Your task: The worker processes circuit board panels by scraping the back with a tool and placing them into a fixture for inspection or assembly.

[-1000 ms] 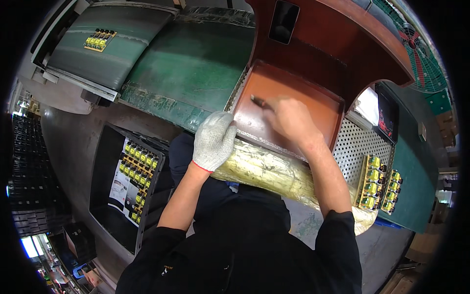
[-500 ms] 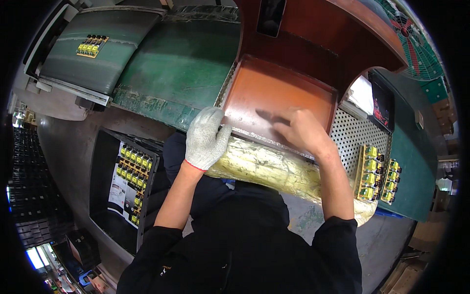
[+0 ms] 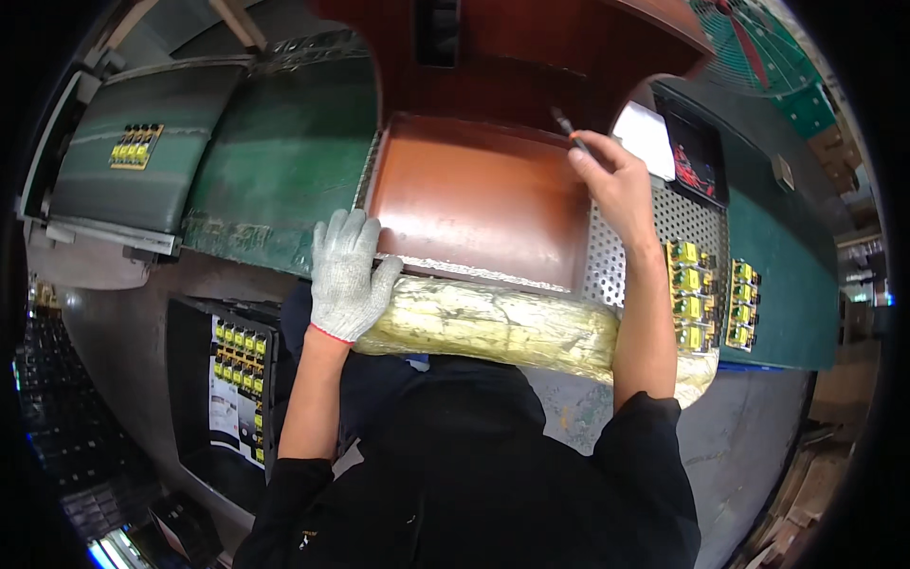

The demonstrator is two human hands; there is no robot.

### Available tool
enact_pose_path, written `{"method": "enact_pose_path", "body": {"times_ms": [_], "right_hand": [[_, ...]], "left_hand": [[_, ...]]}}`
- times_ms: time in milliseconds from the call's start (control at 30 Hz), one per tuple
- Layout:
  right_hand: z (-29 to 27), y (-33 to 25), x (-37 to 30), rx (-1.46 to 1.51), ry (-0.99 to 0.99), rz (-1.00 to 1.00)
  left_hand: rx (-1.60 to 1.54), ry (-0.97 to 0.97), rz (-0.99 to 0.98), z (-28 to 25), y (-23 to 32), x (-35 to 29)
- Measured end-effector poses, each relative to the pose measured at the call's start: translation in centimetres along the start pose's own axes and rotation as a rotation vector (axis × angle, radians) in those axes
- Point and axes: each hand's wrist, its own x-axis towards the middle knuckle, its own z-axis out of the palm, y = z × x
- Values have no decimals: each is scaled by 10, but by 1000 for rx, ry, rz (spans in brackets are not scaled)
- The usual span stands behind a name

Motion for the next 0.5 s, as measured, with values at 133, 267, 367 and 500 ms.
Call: {"method": "enact_pose_path", "body": {"times_ms": [133,267,367,500], "right_hand": [[-17,9,0,303,265,46],[-20,6,-1,444,427,-33],[-19,6,2,526,440,-26],[-30,10,-3,556,488,-3]], "left_hand": [[56,-254,79,16,27,35],[-78,-368,164,62,53,88],[-102,-207,268,119,70,112],[-125,-441,323,120,128,131]]}}
